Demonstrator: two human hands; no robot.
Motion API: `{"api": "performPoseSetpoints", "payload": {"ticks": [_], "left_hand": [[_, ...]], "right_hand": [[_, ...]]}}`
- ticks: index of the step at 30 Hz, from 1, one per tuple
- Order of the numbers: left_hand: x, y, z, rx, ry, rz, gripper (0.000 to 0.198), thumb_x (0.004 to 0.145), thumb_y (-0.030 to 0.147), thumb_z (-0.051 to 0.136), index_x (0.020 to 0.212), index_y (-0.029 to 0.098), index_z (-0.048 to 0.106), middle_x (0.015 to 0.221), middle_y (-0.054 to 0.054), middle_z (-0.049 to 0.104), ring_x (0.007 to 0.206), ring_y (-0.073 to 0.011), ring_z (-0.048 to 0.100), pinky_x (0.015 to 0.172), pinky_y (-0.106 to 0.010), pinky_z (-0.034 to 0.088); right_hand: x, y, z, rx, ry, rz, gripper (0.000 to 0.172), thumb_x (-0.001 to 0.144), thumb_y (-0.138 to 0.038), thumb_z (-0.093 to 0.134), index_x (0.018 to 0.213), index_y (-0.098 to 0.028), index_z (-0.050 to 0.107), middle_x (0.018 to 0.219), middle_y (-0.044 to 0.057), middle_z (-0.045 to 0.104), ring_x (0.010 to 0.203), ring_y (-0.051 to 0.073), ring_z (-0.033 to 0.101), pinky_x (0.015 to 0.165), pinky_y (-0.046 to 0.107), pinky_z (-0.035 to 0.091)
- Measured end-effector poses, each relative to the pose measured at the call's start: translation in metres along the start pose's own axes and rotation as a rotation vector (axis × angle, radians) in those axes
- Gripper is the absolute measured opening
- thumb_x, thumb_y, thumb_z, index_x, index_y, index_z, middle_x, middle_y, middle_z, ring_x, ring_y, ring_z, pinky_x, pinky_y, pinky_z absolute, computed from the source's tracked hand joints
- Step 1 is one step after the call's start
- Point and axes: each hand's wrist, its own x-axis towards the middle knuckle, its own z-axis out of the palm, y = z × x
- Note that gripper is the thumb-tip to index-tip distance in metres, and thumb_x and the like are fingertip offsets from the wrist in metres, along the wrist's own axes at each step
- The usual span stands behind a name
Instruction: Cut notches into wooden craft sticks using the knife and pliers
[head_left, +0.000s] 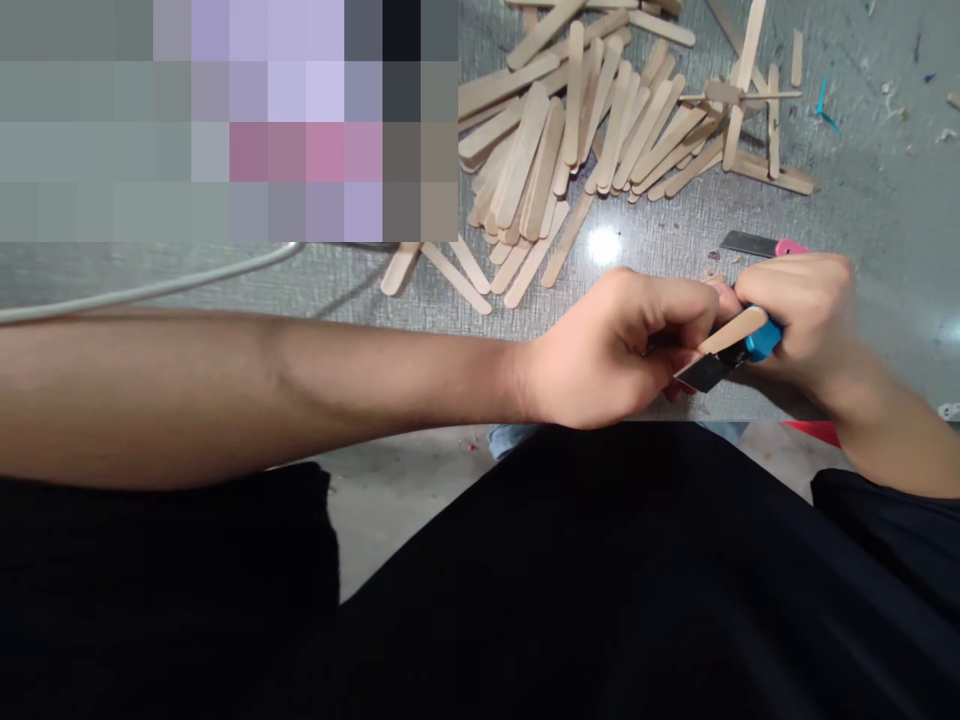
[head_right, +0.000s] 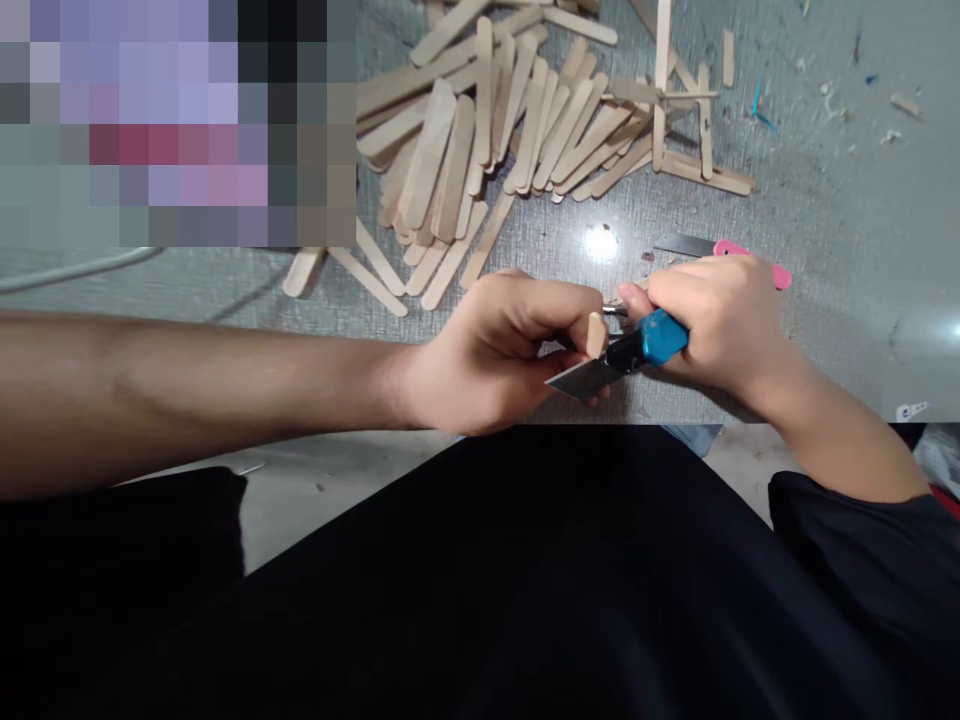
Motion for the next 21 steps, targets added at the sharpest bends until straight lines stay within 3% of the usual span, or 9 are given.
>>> {"api": "performPoseSetpoints", "payload": {"ticks": [3, 6, 10, 14, 21], "left_hand": [[0.000, 0.000, 0.001, -0.028, 0.008, -0.010, 0.033, 0.083, -0.009, 0.068, 0.079, 0.022, 0.056, 0.077, 0.001, 0.068, 0.068, -0.0106, 0.065, 0.059, -0.023, 0.051], [-0.002, -0.001, -0.001, -0.070, -0.008, -0.033, 0.033, 0.091, -0.006, 0.071, 0.080, 0.022, 0.055, 0.080, 0.001, 0.070, 0.069, -0.0106, 0.067, 0.061, -0.023, 0.055], [-0.007, -0.004, -0.008, -0.151, -0.046, -0.083, 0.030, 0.107, 0.016, 0.078, 0.084, 0.023, 0.059, 0.081, -0.002, 0.073, 0.067, -0.0129, 0.074, 0.061, -0.023, 0.062], [-0.011, -0.006, -0.011, -0.181, 0.021, -0.209, 0.034, 0.111, 0.034, 0.082, 0.086, 0.022, 0.061, 0.078, -0.001, 0.070, 0.066, -0.0134, 0.075, 0.062, -0.021, 0.064], [-0.015, -0.008, -0.005, -0.257, 0.052, -0.223, 0.032, 0.111, 0.029, 0.081, 0.087, 0.021, 0.061, 0.083, -0.002, 0.074, 0.069, -0.0127, 0.078, 0.067, -0.021, 0.069]], "right_hand": [[0.000, -0.001, 0.001, -0.004, -0.028, 0.034, 0.062, 0.112, -0.043, 0.064, 0.068, -0.027, 0.023, 0.055, -0.003, 0.045, 0.053, 0.015, 0.041, 0.057, 0.040, 0.024], [0.001, -0.002, -0.002, 0.032, 0.024, -0.015, 0.059, 0.112, -0.039, 0.065, 0.071, -0.028, 0.024, 0.055, -0.004, 0.039, 0.052, 0.014, 0.035, 0.058, 0.039, 0.022], [0.002, 0.004, -0.006, 0.002, 0.051, -0.027, 0.055, 0.115, -0.037, 0.060, 0.072, -0.029, 0.026, 0.057, -0.005, 0.034, 0.054, 0.015, 0.030, 0.060, 0.039, 0.023], [0.000, 0.012, -0.005, -0.036, 0.123, -0.017, 0.054, 0.114, -0.039, 0.060, 0.071, -0.029, 0.029, 0.062, -0.004, 0.028, 0.058, 0.016, 0.026, 0.058, 0.036, 0.023], [0.002, 0.007, 0.002, -0.017, 0.159, -0.056, 0.054, 0.108, -0.033, 0.069, 0.073, -0.029, 0.028, 0.062, -0.006, 0.029, 0.059, 0.014, 0.023, 0.058, 0.036, 0.022]]}}
